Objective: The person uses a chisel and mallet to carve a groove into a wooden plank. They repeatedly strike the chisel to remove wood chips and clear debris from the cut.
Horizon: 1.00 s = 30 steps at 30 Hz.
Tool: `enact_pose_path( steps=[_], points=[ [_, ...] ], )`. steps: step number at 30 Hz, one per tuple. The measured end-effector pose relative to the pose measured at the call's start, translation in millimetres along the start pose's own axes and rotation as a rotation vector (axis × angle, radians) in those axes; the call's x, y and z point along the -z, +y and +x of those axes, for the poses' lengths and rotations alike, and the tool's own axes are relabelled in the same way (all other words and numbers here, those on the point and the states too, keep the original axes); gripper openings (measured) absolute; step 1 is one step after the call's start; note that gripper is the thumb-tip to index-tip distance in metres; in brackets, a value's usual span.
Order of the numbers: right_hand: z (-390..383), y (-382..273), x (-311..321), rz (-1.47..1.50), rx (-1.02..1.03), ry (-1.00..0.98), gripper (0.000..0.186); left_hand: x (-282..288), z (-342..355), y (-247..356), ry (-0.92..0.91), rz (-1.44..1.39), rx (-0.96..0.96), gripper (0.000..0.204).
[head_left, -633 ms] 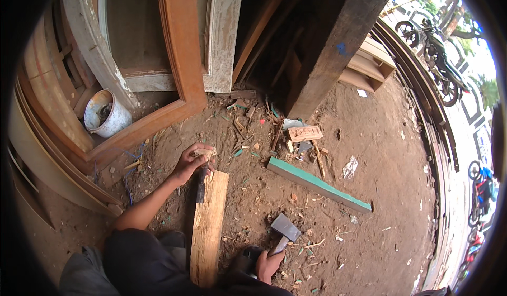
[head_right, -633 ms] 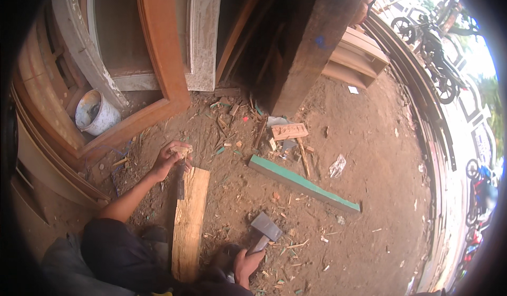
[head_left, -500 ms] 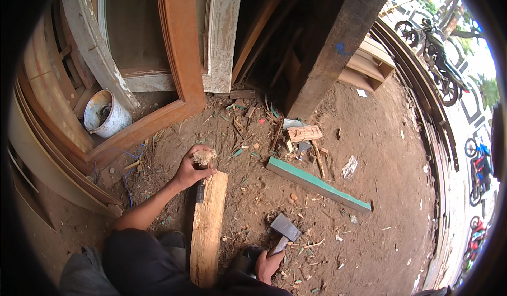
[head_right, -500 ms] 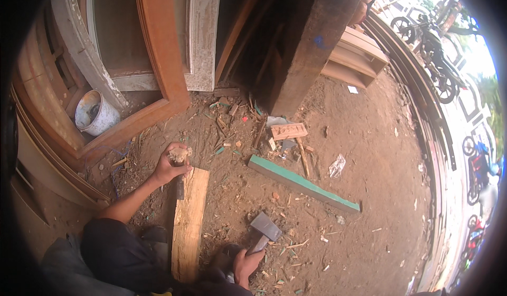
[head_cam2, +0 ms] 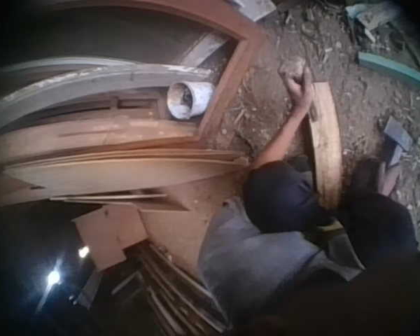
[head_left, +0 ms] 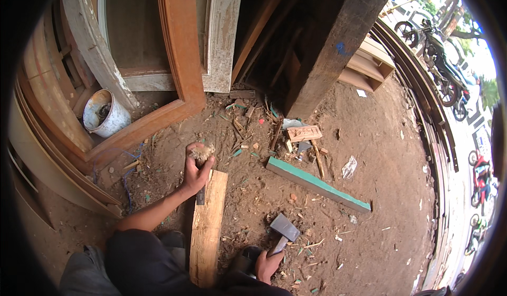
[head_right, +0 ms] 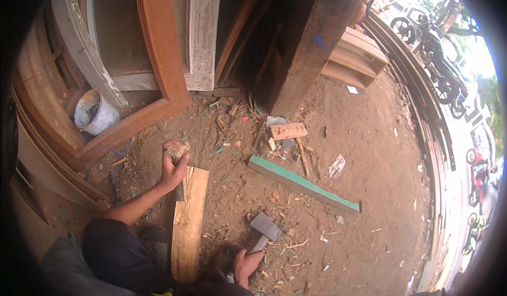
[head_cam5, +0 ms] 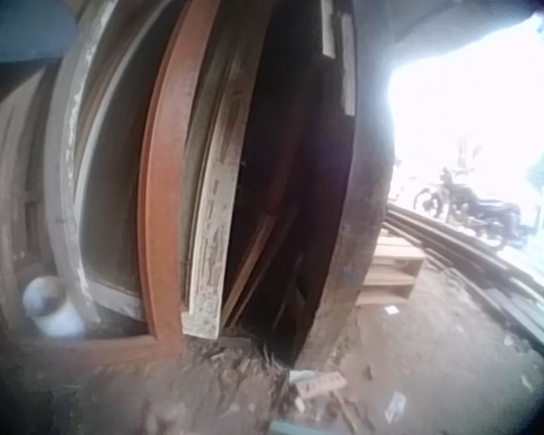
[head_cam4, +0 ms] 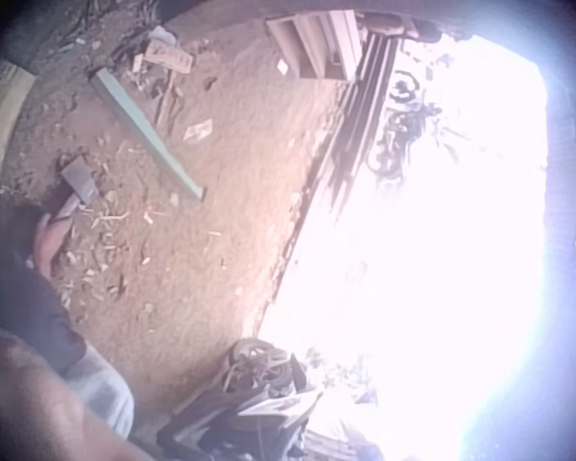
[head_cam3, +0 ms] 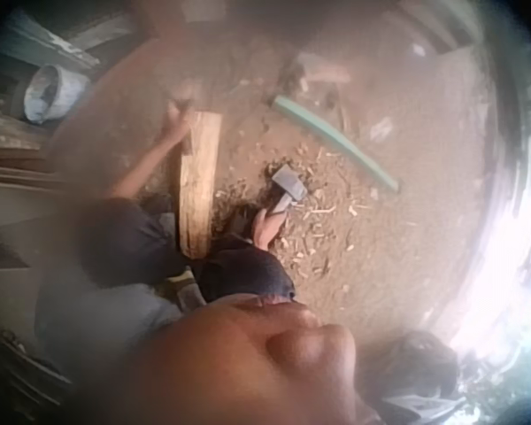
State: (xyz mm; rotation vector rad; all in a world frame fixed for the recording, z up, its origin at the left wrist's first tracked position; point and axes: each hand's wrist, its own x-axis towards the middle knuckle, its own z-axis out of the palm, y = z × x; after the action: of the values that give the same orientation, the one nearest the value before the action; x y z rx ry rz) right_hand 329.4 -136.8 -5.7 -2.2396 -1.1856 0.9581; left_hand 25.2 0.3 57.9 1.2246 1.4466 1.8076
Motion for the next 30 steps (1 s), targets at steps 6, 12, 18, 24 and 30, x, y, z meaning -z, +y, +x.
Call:
enact_pose_path(
  steps=[6,12,18,24,30],
  points=[
    [1,2,-2,-0.001,0.005,-0.003,0.07,-2,36,22,0.082,-0.194,0.045,0.034],
    [1,4,-3,-0.017,-0.013,-0.007,0.07,0,3,-27,0.11,0.153,0.088,0.031],
    [1,4,-5,-0.016,-0.015,0.019,0.068,4,24,-28,0.214,-0.038,0.175,0.029],
    [2,7,-7,-0.021,-0.004,0.021,0.068,-7,15,-31,0.22,0.255,-0.175,0.032],
    [2,6,-6,-0.03,-0.001,0.02,0.068,-3,17,-32,0.219,0.013,0.138,0.034]
  ],
)
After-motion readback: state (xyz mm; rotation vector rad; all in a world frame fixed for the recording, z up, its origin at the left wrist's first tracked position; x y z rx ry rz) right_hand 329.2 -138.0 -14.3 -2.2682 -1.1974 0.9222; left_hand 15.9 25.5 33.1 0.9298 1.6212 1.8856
